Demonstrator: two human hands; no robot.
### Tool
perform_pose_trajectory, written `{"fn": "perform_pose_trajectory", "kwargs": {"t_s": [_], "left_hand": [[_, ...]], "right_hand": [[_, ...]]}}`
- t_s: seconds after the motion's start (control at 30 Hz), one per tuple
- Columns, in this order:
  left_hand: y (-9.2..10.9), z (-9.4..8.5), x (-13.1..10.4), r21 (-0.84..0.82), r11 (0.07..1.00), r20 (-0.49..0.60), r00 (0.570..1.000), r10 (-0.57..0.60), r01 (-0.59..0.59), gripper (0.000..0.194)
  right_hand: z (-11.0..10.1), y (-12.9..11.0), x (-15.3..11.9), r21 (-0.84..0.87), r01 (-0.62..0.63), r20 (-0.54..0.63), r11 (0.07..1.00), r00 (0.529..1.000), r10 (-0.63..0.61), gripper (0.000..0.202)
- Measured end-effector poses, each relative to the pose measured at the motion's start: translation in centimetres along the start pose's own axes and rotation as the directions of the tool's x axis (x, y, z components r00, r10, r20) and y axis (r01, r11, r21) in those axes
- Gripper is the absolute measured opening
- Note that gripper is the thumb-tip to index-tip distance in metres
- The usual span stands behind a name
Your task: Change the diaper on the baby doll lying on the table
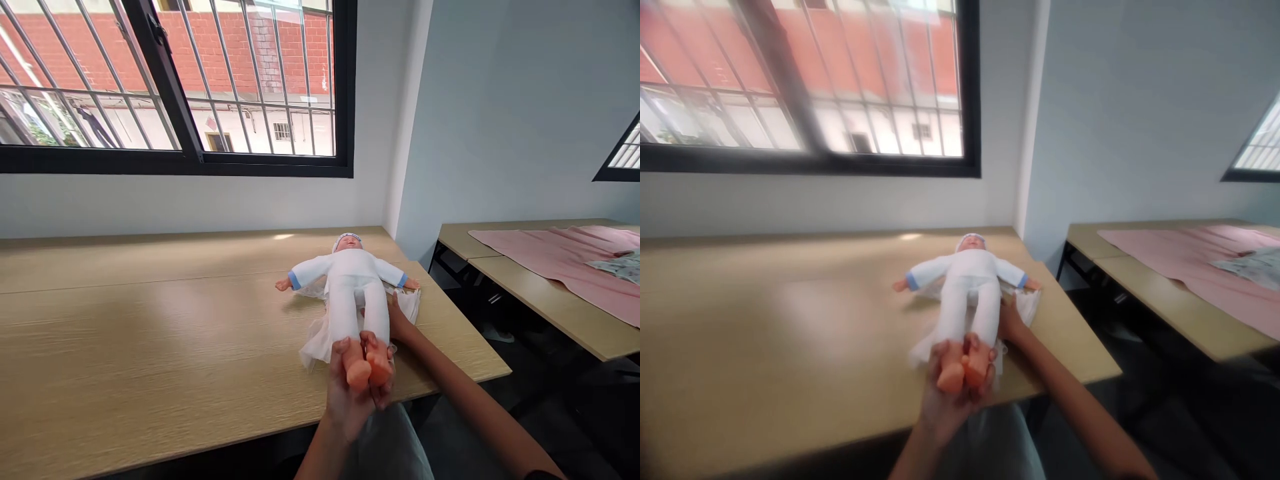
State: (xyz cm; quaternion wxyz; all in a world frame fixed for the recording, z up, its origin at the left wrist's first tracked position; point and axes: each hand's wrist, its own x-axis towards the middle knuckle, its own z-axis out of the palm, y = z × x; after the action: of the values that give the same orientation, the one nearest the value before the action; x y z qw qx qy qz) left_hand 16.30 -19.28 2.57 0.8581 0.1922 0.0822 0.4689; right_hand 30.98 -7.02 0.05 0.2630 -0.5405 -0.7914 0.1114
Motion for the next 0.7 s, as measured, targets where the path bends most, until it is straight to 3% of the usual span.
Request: {"fn": "perform_pose_trajectory", "kwargs": {"t_s": [0.1, 0.17, 0.33, 0.47, 0.57, 0.63, 0.7], "left_hand": [[-1.2, -1.8, -0.6, -0.029, 0.999, -0.047, 0.999, 0.02, -0.021, 0.04], [-1.6, -2.4, -0.8, -0.05, 0.998, -0.095, 0.995, 0.021, -0.026, 0.042], [-2.0, -2.8, -1.9, -0.093, 0.995, -0.173, 0.984, -0.034, 0.018, 0.054], [-1.6, -4.3, -4.6, -0.074, 0.994, -0.18, 0.979, -0.092, 0.079, 0.06], [-0.3, -5.6, -7.2, 0.09, 0.986, -0.314, 0.943, -0.107, 0.142, 0.052], [1.0, -5.8, -8.4, 0.33, 0.933, -0.448, 0.894, 0.018, 0.147, 0.048], [2.5, -5.3, -8.7, 0.559, 0.82, -0.496, 0.842, 0.212, 0.122, 0.04]], "right_hand": [[-0.6, -0.5, -0.1, -0.065, 0.016, 0.164, 0.998, 0.986, -0.006, 0.036], [-0.8, -0.7, 0.0, -0.079, 0.012, 0.198, 0.997, 0.98, 0.003, 0.037], [-1.0, -0.1, -0.5, -0.054, 0.024, 0.087, 0.998, 0.996, -0.02, 0.04], [-1.8, 1.0, -2.3, -0.067, -0.026, -0.02, 0.997, 0.999, 0.025, 0.032], [-2.6, 0.7, -4.6, -0.016, -0.015, -0.195, 1.0, 0.981, 0.011, 0.03], [-3.0, -0.5, -5.9, 0.044, 0.076, -0.291, 0.996, 0.955, -0.06, 0.026], [-3.2, -2.3, -6.7, 0.096, 0.164, -0.342, 0.982, 0.932, -0.122, 0.023]]}}
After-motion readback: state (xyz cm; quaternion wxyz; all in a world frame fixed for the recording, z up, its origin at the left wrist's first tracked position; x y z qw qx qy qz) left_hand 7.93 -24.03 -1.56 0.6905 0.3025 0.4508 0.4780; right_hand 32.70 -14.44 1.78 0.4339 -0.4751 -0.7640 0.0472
